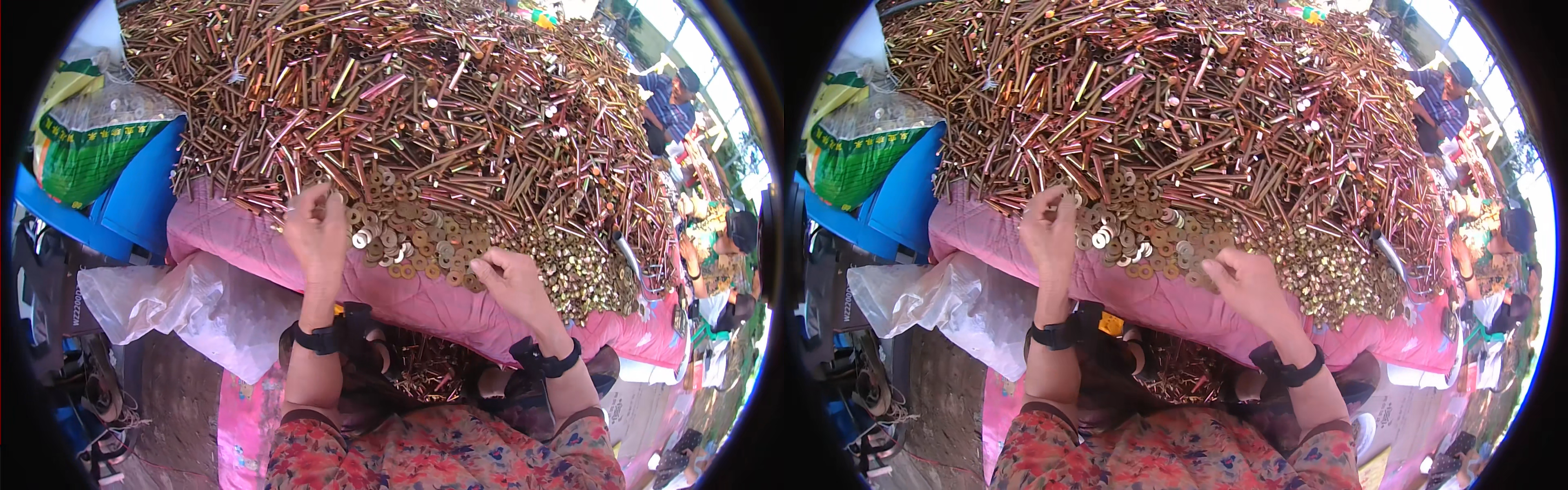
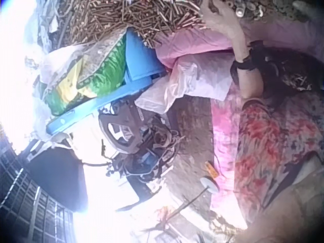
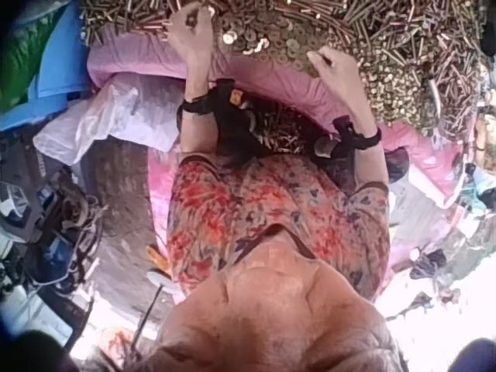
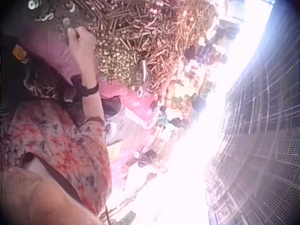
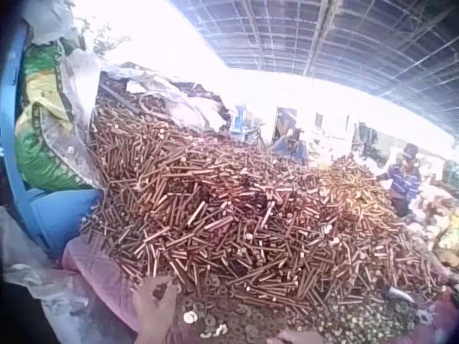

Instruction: The person is assembling long metal bolts by sliding washers onto the shaft and placing the assembled parts into a pile.

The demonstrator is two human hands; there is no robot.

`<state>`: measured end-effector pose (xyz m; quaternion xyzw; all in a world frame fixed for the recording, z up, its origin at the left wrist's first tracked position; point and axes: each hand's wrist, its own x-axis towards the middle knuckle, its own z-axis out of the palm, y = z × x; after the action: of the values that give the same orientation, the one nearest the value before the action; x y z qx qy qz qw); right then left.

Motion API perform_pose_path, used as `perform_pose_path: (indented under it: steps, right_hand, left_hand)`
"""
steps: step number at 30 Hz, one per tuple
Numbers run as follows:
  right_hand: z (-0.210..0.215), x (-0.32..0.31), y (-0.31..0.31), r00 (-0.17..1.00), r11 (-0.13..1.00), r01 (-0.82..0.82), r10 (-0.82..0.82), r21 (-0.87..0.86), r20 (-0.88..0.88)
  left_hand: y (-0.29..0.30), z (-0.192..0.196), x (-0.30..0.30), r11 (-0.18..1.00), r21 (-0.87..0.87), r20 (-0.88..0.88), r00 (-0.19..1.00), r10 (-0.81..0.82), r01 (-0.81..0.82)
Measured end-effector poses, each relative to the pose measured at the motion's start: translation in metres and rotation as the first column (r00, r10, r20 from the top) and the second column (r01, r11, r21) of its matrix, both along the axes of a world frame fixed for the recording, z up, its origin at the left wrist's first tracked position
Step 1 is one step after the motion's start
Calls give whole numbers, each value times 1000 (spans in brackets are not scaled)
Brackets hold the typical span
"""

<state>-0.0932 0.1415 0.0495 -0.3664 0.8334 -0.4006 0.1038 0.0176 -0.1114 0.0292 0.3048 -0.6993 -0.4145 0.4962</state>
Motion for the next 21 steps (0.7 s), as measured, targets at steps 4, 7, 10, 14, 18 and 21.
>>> perform_pose_path:
  steps: [4, 7, 10, 14, 18, 21]
  right_hand:
    - [24, 14, -72, 986, 988, -155, 155, 6, -62]
    - [19, 14, -136, 957, 971, -232, 217, -60, -190]
    - [14, 10, -189, 920, 990, -143, 134, 4, -369]
    - [16, 13, -230, 883, 998, -24, 46, 52, -467]
    - [22, 19, -263, 817, 994, -106, 83, -6, -570]
    - [31, 12, -284, 805, 990, -138, 132, 33, -578]
  left_hand:
    - [-48, -10, 46, 905, -265, 282, 871, 402, -332]
    - [-64, -21, 52, 906, -248, 423, 803, 419, -342]
    - [-62, -14, 45, 945, -115, 557, 768, 317, -306]
    - [-67, -18, 33, 958, -122, 533, 797, 283, -259]
    - [-74, -15, 30, 972, -18, 371, 901, 224, -234]
    - [-79, -11, 24, 974, 10, 323, 922, 213, -228]
